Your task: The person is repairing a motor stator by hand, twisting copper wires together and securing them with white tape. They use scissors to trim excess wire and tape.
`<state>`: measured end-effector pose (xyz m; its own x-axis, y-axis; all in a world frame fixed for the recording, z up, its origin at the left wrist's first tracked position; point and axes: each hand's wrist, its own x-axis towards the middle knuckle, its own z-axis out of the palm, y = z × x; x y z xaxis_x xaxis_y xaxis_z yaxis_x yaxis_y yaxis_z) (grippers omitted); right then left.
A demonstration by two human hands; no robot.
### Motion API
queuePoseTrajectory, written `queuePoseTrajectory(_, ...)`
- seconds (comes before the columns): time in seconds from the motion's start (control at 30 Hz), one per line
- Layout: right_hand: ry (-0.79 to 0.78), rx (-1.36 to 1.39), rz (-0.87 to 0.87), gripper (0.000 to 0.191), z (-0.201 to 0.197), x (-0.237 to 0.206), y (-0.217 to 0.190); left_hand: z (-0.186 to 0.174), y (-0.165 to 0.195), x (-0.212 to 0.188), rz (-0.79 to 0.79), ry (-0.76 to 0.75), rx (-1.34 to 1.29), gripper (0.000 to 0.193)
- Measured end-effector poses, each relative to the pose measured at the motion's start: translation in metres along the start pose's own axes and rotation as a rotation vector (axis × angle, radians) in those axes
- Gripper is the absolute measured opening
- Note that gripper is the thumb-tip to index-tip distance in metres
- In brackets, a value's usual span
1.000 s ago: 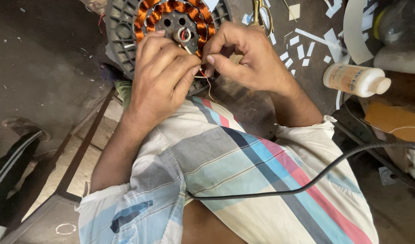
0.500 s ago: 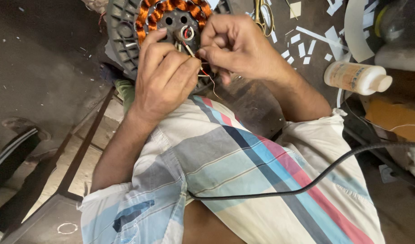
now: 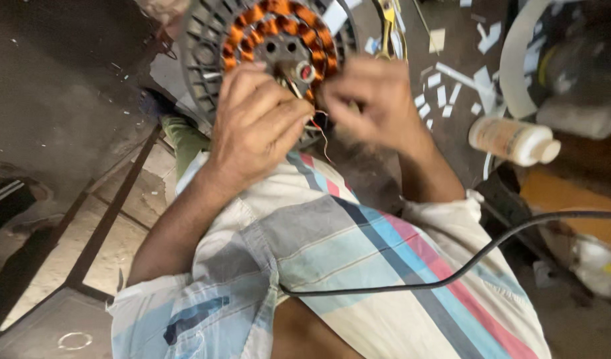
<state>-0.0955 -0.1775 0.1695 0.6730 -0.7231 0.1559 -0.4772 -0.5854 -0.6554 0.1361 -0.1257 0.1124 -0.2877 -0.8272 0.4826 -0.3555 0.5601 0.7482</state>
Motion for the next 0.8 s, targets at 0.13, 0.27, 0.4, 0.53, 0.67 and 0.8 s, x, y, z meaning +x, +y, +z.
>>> queuePoseTrajectory(0.13,-0.003,0.093,-0.072,0.008,0.001,-0.001,0.005,-0.002,-0.003,0.003,-0.006,-0.002,0.004,0.012)
queuePoseTrajectory(0.27,0.025,0.092,0.021,0.008,0.004,0.0,0.01,-0.004,-0.004,0.007,-0.009,-0.003,0.018,0.012)
queuePoseTrajectory(0.4,0.004,0.273,-0.026,0.008,0.003,0.004,0.016,-0.006,-0.003,0.012,-0.047,0.011,-0.018,0.011)
queuePoseTrajectory(0.53,0.031,0.166,0.092,0.007,0.0,0.005,0.016,-0.008,-0.002,0.017,-0.033,0.012,-0.007,0.013)
queuePoseTrajectory(0.67,0.037,0.156,-0.04,0.007,0.0,0.009,0.016,-0.014,-0.002,0.018,-0.047,0.001,-0.01,0.013)
queuePoseTrajectory(0.8,0.012,0.232,-0.067,0.01,0.002,0.017,0.017,-0.018,-0.005,0.017,-0.046,0.009,-0.088,0.013)
